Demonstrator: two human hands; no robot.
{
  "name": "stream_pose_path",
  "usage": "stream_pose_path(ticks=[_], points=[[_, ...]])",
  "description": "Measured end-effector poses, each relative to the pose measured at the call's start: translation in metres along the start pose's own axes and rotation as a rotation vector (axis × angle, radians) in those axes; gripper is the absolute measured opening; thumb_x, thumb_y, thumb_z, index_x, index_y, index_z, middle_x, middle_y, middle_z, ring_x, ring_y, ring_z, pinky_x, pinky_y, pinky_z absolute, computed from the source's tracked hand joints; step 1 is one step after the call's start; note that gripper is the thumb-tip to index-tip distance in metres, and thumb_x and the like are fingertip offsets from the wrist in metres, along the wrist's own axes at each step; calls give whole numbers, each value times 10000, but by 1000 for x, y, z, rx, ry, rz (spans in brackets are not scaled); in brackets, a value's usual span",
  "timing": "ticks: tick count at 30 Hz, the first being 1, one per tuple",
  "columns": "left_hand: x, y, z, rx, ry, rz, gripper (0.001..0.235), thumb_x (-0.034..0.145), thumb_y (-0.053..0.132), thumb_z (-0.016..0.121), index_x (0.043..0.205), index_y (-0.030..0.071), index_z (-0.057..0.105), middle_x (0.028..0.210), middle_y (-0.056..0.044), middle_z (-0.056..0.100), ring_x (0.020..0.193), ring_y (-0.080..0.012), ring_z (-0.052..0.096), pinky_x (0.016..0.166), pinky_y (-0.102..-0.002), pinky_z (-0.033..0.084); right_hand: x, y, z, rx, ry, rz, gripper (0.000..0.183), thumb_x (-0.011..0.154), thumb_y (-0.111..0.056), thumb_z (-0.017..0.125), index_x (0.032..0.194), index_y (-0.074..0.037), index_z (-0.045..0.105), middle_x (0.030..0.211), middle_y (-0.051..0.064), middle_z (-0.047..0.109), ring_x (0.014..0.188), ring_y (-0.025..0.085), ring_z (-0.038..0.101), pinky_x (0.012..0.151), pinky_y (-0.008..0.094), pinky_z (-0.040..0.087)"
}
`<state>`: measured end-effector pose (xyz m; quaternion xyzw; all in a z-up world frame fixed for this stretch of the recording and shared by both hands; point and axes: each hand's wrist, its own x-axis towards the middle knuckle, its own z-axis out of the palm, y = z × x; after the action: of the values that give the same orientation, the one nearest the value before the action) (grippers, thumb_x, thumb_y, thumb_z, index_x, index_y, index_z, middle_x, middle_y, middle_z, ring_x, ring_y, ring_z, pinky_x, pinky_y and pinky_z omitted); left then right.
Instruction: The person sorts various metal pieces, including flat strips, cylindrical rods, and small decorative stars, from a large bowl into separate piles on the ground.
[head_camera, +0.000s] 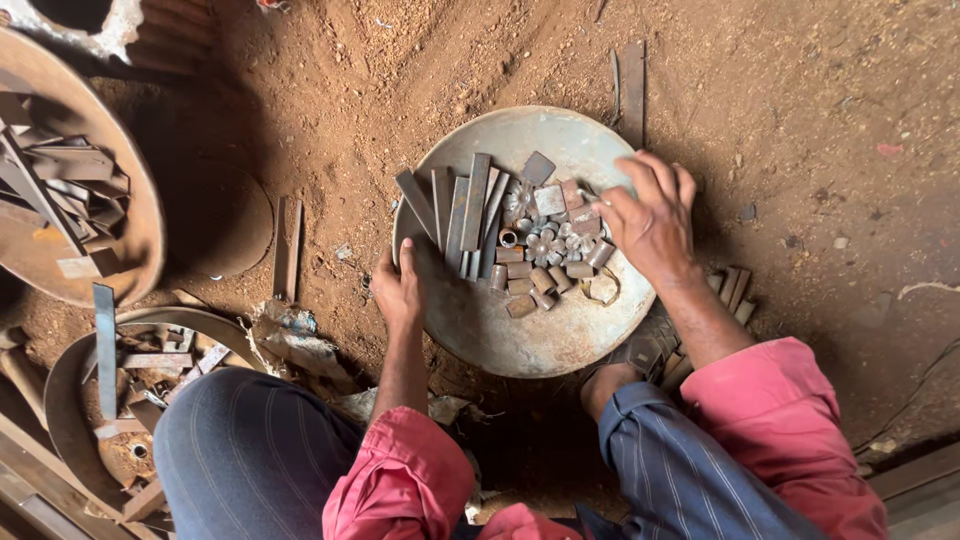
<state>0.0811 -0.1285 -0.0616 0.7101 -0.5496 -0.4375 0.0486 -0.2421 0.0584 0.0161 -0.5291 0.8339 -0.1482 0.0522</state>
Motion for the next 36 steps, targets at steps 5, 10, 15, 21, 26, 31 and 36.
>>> stream_pose_path(ticks=[5,10,15,21,26,31,36], points=[[2,-11,4,-48,23,101,492,1008,470,585,1167,25,725,713,-54,658,532,-108,517,466,-323,437,-3,-18,-29,165,108,8,208,987,-208,866,1108,-81,754,1422,115,643,1402,290,548,1187,438,460],[8,-17,3,16,-27,26,513,1055,496,570,1062,19,758,723,-87,611,542,-140,461,478,-340,387,-26,-14,-32,154,199,44,250,888,-149,854,1108,-57,780,1356,149,657,1268,313,600,1085,411,519],[4,-14,-1,15,96,148,510,989,494,581,1197,34,655,887,-68,694,626,-119,635,533,-349,542,-109,26,-37,284,427,479,122,1022,-40,749,1141,-37,773,1237,128,719,1160,290,690,968,376,564],[13,19,-10,143,573,846,336,1101,325,611,1196,5,650,1048,-146,665,927,-190,632,774,-361,589,-226,44,-39,222,514,818,88,1030,-47,723,1105,-5,742,1071,150,731,973,272,687,874,375,543],[-32,73,-22,76,381,970,318,1146,287,619,1179,-28,643,1034,-131,611,921,-206,572,770,-366,502,-301,29,-39,168,557,836,68,1071,-78,672,1056,-21,705,1041,153,743,1014,305,691,975,431,542],[-49,99,14,-164,156,1053,308,1080,295,640,1099,-11,660,921,-61,625,738,-119,518,654,-306,458,-347,11,-27,35,428,1169,258,985,-219,757,1158,-31,718,1110,190,686,1023,384,655,880,467,534],[-74,98,33,-202,-82,1089,363,1154,352,648,1153,-10,619,973,-58,589,807,-114,525,724,-285,454,-356,-2,-25,64,245,1221,764,857,-552,840,1384,-71,568,1310,223,618,1240,389,588,1021,512,506]])
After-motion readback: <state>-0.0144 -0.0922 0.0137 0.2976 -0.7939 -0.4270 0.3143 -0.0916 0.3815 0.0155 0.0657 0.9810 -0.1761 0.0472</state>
